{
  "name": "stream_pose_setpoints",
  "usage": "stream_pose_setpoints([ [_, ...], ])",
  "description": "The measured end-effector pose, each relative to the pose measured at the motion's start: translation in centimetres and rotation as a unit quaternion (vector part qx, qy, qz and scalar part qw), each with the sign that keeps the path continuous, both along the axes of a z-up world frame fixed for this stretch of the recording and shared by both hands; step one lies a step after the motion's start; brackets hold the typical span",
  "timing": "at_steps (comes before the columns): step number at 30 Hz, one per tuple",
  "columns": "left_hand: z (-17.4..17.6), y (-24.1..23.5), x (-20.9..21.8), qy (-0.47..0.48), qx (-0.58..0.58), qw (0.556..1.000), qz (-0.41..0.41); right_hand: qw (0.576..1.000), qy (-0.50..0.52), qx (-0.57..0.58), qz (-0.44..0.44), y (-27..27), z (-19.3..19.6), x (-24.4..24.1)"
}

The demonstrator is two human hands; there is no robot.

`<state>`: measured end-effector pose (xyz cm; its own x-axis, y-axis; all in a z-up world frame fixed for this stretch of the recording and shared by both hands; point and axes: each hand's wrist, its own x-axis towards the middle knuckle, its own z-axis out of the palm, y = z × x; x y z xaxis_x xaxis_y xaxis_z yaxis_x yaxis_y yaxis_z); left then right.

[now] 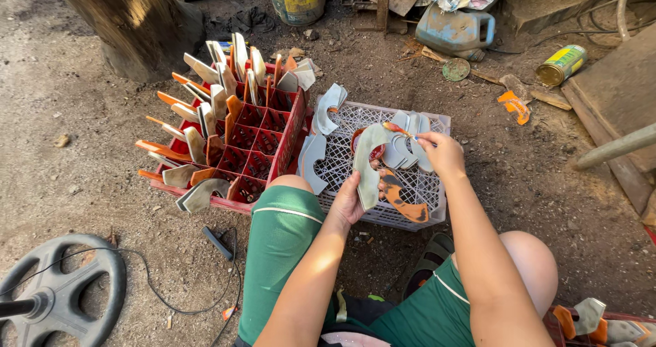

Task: The person sits on the ground and uses a small brush to apply red paint to curved metal pieces. They dip the brush into a small container of paint, coat each piece, and place it into a red crate to dry.

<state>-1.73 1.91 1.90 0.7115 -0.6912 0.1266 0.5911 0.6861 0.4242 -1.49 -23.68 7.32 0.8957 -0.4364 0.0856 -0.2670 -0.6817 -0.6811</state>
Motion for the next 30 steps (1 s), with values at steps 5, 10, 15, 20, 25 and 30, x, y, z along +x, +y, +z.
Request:
stream_pose_setpoints([
  [5, 1.0, 0.0, -0.4, 0.015, 0.003, 1.0, 0.002, 0.986, 0.063, -0.153, 0.02, 1.8, -3.1, 2.0],
  [10, 1.0, 0.8, -0.8, 0.019, 0.018, 1.0, 0.014, 0.962, 0.101, -0.243, 0.071, 4.1, -6.4, 3.8],
  [15, 0.5, 0.9, -0.5, 0.015, 0.005, 0.999, 0.029, 0.951, 0.032, -0.293, 0.091, 4.8, -6.6, 4.4],
  [20, 0.1, 0.5, -0.4, 0.024, 0.008, 0.999, 0.028, 0.953, 0.054, -0.279, 0.106, 5.2, -7.5, 4.3],
  [25, 0.9, 0.2, -0.5, 0.017, -0.015, 0.999, 0.036, 0.966, 0.081, -0.219, 0.108, 4.1, -7.8, 4.1],
  [30, 1.8, 0.3, -0.6, 0.017, -0.016, 0.999, 0.049, 0.974, 0.066, -0.192, 0.103, 4.4, -6.4, 3.5],
])
